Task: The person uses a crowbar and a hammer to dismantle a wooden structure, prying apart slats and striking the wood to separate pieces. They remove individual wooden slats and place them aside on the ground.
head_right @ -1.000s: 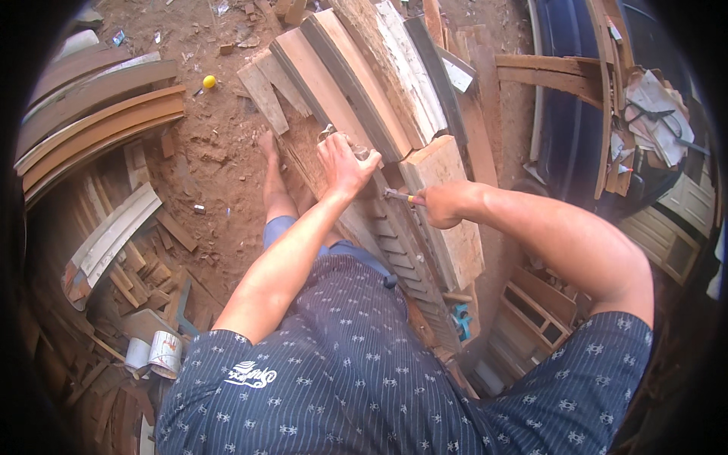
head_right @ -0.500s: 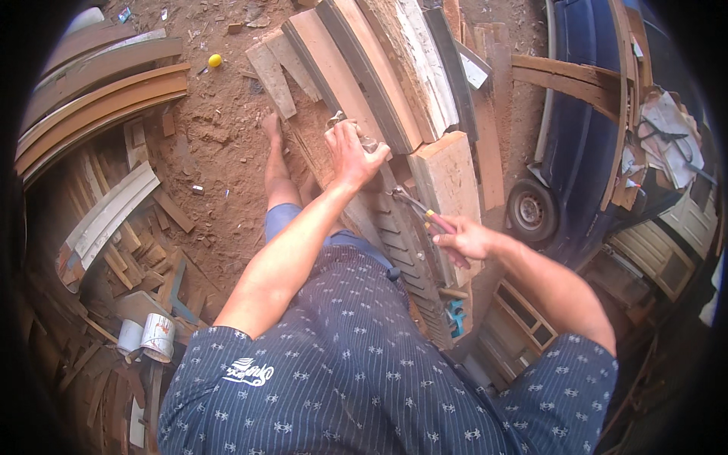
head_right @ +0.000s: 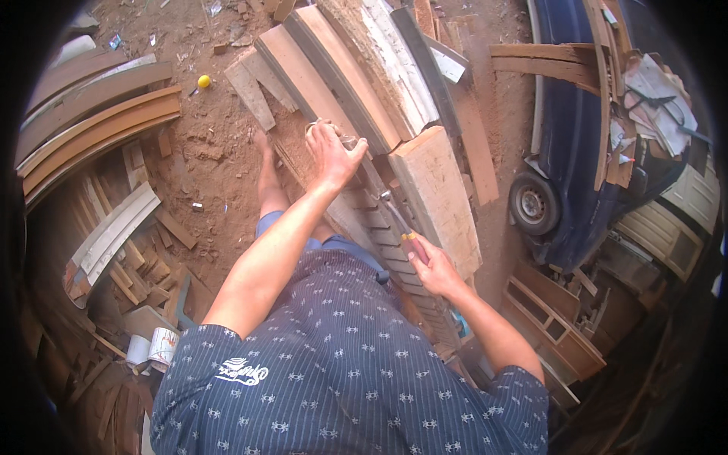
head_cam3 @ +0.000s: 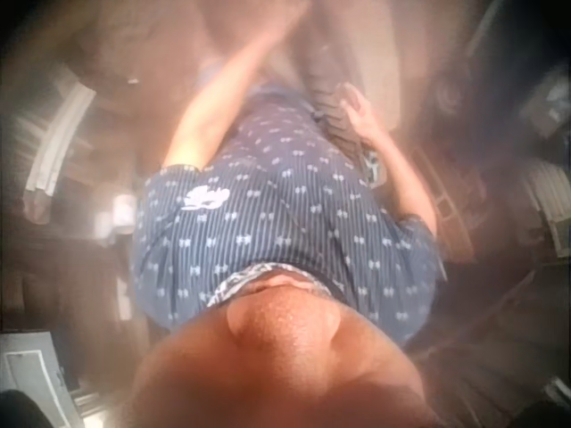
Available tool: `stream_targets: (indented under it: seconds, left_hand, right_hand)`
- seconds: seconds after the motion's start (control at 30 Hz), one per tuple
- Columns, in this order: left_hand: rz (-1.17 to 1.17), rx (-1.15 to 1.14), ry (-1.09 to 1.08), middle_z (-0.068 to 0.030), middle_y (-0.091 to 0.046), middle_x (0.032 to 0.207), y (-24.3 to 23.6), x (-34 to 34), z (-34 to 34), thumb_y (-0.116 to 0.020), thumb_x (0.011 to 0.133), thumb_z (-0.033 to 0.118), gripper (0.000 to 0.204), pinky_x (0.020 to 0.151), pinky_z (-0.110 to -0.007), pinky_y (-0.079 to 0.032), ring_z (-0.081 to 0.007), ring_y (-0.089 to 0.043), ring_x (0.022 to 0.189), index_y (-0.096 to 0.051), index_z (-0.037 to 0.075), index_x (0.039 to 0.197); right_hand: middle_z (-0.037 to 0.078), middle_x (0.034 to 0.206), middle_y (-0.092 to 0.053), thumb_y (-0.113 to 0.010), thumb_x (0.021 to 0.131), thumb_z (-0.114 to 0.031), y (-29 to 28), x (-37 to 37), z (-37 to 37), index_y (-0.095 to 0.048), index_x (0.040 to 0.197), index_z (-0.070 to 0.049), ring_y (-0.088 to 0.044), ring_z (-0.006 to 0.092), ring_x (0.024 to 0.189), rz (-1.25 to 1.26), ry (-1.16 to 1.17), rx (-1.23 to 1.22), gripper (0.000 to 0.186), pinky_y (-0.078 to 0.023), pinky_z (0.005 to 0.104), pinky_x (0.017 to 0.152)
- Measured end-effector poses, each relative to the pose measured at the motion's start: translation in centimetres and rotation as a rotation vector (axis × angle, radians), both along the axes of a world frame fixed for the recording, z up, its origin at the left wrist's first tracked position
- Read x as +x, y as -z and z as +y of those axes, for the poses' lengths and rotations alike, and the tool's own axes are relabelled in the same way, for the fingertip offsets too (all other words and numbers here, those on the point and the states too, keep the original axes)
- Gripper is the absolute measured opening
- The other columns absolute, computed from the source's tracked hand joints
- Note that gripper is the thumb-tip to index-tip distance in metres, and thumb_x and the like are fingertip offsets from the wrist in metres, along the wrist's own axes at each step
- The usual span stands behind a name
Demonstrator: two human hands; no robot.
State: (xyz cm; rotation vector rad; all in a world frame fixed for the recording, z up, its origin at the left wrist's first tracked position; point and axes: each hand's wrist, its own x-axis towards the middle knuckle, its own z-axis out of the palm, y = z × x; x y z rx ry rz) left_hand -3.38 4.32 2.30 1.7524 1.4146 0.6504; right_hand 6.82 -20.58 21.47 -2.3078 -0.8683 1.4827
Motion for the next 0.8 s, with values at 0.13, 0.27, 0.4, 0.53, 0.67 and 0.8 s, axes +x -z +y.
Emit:
stream_targets:
  seconds: [0.13,0.27,0.4,0.53,0.67,0.8]
  left_hand:
    - [-0.146,-0.137,0.008,-0.0162,-0.056,0.098,-2.1,0.5,-0.2,-0.064,0.093,0.039,0.038,0.093,-0.051,-0.04,-0.0335,-0.052,0.103,-0.051,0.003,0.095]
    - [-0.819,-1.05,-0.151,-0.0165,-0.068,0.092,-5.3,-1.3,-2.0,-0.042,0.107,0.042,0.04,0.085,-0.047,-0.054,-0.0292,-0.066,0.085,-0.053,0.008,0.09]
    - [-1.195,-1.43,-0.152,-0.0172,-0.071,0.104,-8.5,-3.9,-3.9,-0.033,0.108,0.044,0.045,0.092,-0.046,-0.054,-0.0295,-0.068,0.094,-0.058,0.008,0.094]
    - [-1.279,-1.333,-0.174,-0.014,-0.07,0.109,-12.5,-7.9,-4.0,-0.036,0.107,0.041,0.043,0.096,-0.042,-0.05,-0.0289,-0.066,0.103,-0.064,0.009,0.099]
    - [-1.401,-1.216,-0.31,-0.0124,-0.073,0.099,-14.3,-14.2,-4.4,-0.046,0.105,0.036,0.033,0.088,-0.042,-0.055,-0.0231,-0.07,0.091,-0.065,0.01,0.099]
    - [-1.472,-1.076,-0.405,-0.0114,-0.074,0.089,-12.6,-22.2,-6.2,-0.048,0.105,0.031,0.033,0.085,-0.044,-0.058,-0.0266,-0.072,0.082,-0.069,0.007,0.094]
  right_hand:
    - [0.018,0.12,-0.066,-0.063,0.093,-0.007,-1.4,0.2,1.4,-0.049,0.148,-0.015,-0.067,0.0361,0.099,-0.272,-0.117,0.141,0.057,-0.051,0.0422,0.09]
    - [0.016,0.106,-0.066,-0.064,0.09,-0.003,-1.0,-1.1,1.1,-0.051,0.147,-0.016,-0.066,0.0364,0.092,-0.386,-0.069,0.275,0.06,-0.053,0.0427,0.085]
    - [0.017,0.107,-0.061,-0.062,0.088,0.001,-1.9,-3.3,1.9,-0.048,0.148,-0.018,-0.066,0.038,0.092,-0.497,-0.142,0.291,0.065,-0.055,0.0449,0.08]
    - [0.024,0.131,-0.045,-0.063,0.086,0.003,-1.9,-5.7,2.9,-0.042,0.15,-0.013,-0.06,0.042,0.107,-0.555,-0.205,0.525,0.069,-0.054,0.0476,0.087]
    - [0.025,0.134,-0.043,-0.06,0.087,0.006,-2.1,-8.9,4.1,-0.039,0.15,-0.005,-0.053,0.0414,0.12,-0.538,-0.308,0.678,0.068,-0.051,0.047,0.094]
    - [0.024,0.138,-0.043,-0.056,0.092,0.004,-2.6,-13.0,3.1,-0.037,0.152,-0.005,-0.051,0.0397,0.125,-0.328,-0.286,0.76,0.064,-0.048,0.0449,0.101]
